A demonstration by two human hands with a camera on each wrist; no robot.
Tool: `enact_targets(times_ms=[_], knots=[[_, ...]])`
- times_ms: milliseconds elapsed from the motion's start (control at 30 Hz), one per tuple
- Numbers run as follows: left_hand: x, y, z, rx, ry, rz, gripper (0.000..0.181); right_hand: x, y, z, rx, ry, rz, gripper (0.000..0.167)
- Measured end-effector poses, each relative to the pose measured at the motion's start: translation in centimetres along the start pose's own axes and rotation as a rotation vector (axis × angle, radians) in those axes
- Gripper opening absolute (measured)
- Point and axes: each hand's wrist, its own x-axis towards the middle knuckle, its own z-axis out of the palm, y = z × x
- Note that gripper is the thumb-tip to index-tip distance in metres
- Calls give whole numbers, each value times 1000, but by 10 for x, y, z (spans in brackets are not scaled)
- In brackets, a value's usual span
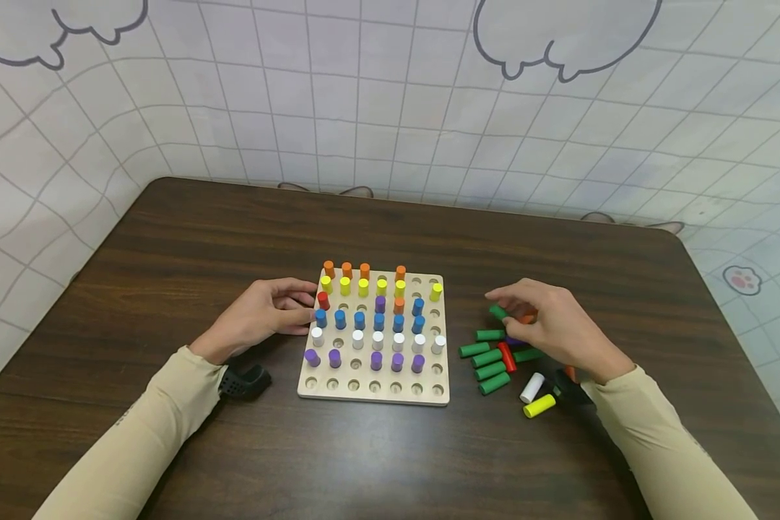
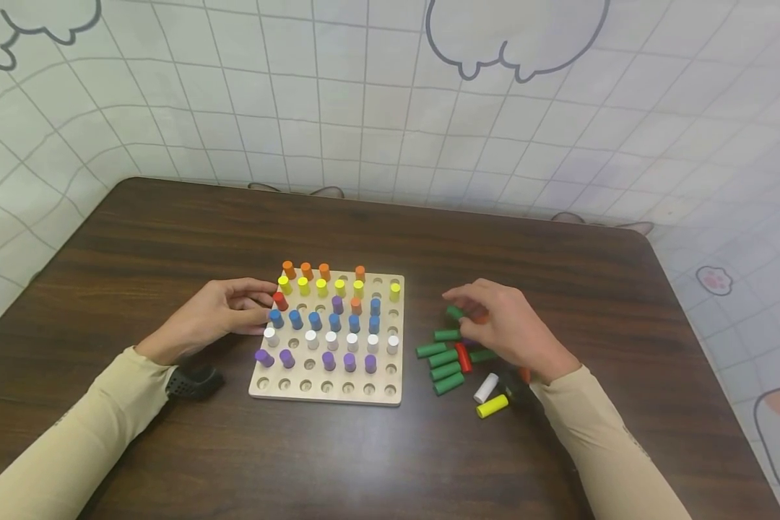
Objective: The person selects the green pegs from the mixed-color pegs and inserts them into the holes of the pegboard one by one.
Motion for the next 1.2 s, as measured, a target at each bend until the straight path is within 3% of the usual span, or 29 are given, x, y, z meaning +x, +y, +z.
enact_targets(times_ms=[333, 667, 1200], knots=[[-1, 1, 1, 9, -4, 13, 59, -2, -3, -2, 98, 24, 61, 37], [-3, 3, 2, 28, 5, 9, 62, -3, -2, -4, 315, 22, 128, 31], [-1, 3, 2, 41, 7, 2, 61, -6, -14, -10, 432, 42, 230, 32]])
